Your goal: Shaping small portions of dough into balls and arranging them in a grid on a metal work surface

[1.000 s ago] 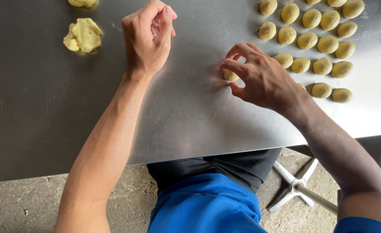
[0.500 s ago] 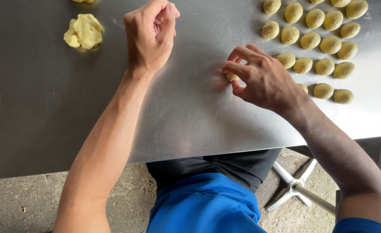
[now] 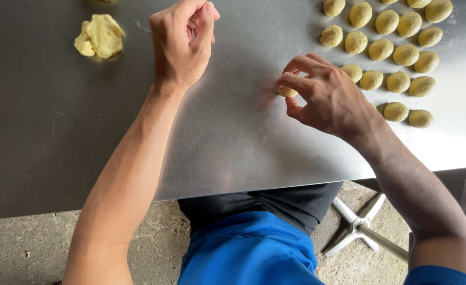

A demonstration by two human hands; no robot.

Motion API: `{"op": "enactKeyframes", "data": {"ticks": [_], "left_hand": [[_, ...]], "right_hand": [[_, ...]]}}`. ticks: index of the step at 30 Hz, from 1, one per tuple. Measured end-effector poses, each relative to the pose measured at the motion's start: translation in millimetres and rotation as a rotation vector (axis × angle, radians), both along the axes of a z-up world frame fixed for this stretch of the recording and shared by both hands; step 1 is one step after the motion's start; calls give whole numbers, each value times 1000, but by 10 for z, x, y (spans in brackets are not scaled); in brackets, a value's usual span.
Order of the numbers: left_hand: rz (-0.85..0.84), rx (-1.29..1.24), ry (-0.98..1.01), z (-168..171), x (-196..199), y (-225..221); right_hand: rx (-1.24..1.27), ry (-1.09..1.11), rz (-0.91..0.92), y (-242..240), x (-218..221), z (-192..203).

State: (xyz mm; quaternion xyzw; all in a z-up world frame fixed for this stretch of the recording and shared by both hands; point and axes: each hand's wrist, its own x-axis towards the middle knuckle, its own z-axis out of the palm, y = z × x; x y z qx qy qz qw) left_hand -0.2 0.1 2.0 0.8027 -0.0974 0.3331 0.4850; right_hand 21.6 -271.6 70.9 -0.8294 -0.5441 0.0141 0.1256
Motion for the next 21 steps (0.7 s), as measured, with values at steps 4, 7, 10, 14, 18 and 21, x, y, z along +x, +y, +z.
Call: {"op": "enactKeyframes", "data": {"ticks": [4,7,10,14,18,21], "left_hand": [[5,0,12,-9,2,8],[4,-1,17,0,0,6],[-3,-14,23,-3,-3,4],[-3,-5,16,-11,17,0],[-1,23,4,-20,11,12],[2,25,9,-45,15,20]], "right_hand": [[62,60,-1,-42,37,96],[75,54,12,-125,104,188],[28,16,-26,-296,199,193],[-47,-89,-132,-454,278,138],[-104,-136,-138,-468,293,37],[-164,-161,-179,-483,276,1]]}}
